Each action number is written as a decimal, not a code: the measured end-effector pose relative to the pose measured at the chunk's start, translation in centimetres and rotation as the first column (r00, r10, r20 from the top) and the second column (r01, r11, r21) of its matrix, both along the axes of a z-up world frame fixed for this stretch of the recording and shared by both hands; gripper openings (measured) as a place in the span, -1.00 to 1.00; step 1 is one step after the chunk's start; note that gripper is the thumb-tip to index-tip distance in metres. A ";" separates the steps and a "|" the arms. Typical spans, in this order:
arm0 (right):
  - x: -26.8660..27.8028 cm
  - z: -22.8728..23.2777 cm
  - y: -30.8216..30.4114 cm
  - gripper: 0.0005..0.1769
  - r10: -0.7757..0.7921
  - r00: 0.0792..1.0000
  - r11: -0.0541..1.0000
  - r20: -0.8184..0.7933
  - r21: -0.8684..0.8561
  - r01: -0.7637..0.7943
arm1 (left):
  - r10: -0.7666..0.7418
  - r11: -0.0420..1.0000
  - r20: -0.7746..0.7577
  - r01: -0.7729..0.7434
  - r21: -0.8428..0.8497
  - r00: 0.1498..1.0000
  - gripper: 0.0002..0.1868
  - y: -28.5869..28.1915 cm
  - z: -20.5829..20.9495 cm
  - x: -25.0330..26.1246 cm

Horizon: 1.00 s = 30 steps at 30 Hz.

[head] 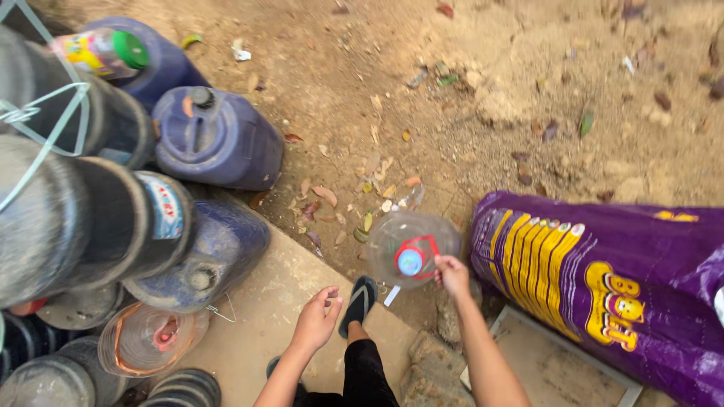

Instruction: The person sweeps leaves and debris on a dirt ground using a bundle of sticks. They adjust the broom by hand and move a plastic bottle during the task.

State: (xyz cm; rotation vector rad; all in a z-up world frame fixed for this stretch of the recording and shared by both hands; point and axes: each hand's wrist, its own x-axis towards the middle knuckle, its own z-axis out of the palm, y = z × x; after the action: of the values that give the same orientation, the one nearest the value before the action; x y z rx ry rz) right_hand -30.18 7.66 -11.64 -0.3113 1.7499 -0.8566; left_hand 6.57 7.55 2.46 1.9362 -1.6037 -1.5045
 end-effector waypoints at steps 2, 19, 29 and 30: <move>4.1 2.5 1.6 -0.77 0.076 0.997 0.997 0.023 -0.008 -0.076 | 0.037 0.999 -0.027 -0.038 -0.022 0.999 -0.58 0.7 1.7 1.7; 38.4 27.4 12.1 -0.71 0.658 0.751 0.750 -0.056 -0.041 -0.661 | 0.506 0.832 -0.086 -0.512 -0.214 0.858 -0.57 25.9 8.3 34.8; 62.2 42.9 16.5 -0.74 0.880 0.449 0.474 0.152 -0.234 -0.849 | 0.807 0.560 -0.082 -0.802 -0.208 0.585 -0.52 43.1 8.5 49.6; 63.9 42.9 17.4 -0.72 0.902 0.407 0.431 0.144 -0.229 -0.873 | 0.826 0.519 -0.121 -0.826 -0.220 0.551 -0.52 44.2 8.2 50.3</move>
State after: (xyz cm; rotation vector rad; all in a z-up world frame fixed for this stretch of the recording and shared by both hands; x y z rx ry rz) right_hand 33.67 25.03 31.25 -1.0763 1.0096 -0.1543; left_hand 56.88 51.70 10.63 2.0499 -0.5713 -0.8191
